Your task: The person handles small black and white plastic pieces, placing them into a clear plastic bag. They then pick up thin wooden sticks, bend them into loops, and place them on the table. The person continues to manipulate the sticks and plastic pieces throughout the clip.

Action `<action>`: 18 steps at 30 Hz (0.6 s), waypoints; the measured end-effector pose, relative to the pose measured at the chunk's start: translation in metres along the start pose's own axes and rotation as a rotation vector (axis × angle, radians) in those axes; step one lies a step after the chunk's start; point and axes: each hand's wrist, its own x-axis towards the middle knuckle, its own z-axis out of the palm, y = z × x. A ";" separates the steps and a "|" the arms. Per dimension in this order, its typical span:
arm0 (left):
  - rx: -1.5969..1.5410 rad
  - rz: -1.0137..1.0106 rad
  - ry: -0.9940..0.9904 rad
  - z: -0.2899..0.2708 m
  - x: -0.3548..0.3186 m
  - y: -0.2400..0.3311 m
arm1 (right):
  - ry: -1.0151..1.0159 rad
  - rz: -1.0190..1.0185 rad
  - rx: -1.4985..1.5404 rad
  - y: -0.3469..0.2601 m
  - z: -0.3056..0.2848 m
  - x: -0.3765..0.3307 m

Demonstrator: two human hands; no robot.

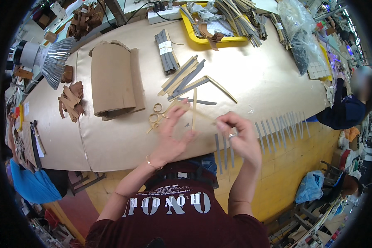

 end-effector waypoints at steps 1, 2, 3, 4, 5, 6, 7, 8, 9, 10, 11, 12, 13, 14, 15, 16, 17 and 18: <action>-0.108 -0.047 0.050 -0.006 -0.001 0.006 | -0.033 0.021 0.034 0.002 0.008 0.001; -0.210 -0.089 0.097 -0.013 -0.002 0.011 | -0.075 0.031 0.065 0.004 0.017 0.003; -0.309 -0.131 0.147 -0.020 -0.004 0.015 | -0.120 0.040 0.098 0.005 0.025 0.005; -0.320 -0.136 0.187 -0.025 -0.005 0.018 | -0.133 0.039 0.097 0.005 0.032 0.007; -0.328 -0.142 0.228 -0.030 -0.006 0.020 | -0.146 0.038 0.099 0.003 0.039 0.008; -0.337 -0.146 0.268 -0.035 -0.007 0.022 | -0.147 0.033 0.099 0.001 0.045 0.009; -0.227 -0.075 0.298 -0.038 -0.008 0.023 | -0.039 -0.039 0.018 -0.001 0.055 0.010; -0.119 -0.005 0.325 -0.041 -0.008 0.024 | 0.083 -0.113 -0.066 -0.003 0.063 0.010; -0.012 0.079 0.338 -0.043 -0.008 0.025 | 0.189 -0.193 -0.163 -0.007 0.069 0.010; 0.129 0.168 0.370 -0.045 -0.007 0.025 | 0.221 -0.219 -0.184 -0.013 0.071 0.008; 0.269 0.270 0.388 -0.048 -0.006 0.025 | 0.234 -0.251 -0.219 -0.019 0.072 0.005; 0.407 0.371 0.404 -0.050 -0.005 0.025 | 0.256 -0.292 -0.249 -0.025 0.072 0.001; 0.455 0.396 0.389 -0.051 -0.005 0.026 | 0.165 -0.320 -0.119 -0.031 0.074 -0.003; 0.499 0.422 0.372 -0.053 -0.004 0.027 | 0.106 -0.292 -0.085 -0.037 0.075 -0.008; 0.535 0.449 0.363 -0.054 -0.004 0.028 | 0.062 -0.292 -0.037 -0.044 0.077 -0.013; 0.557 0.471 0.346 -0.054 -0.004 0.029 | 0.020 -0.291 0.011 -0.049 0.079 -0.017; 0.571 0.491 0.342 -0.054 -0.004 0.030 | 0.005 -0.281 0.015 -0.053 0.081 -0.018; 0.591 0.507 0.334 -0.054 -0.005 0.031 | 0.012 -0.260 0.053 -0.056 0.083 -0.020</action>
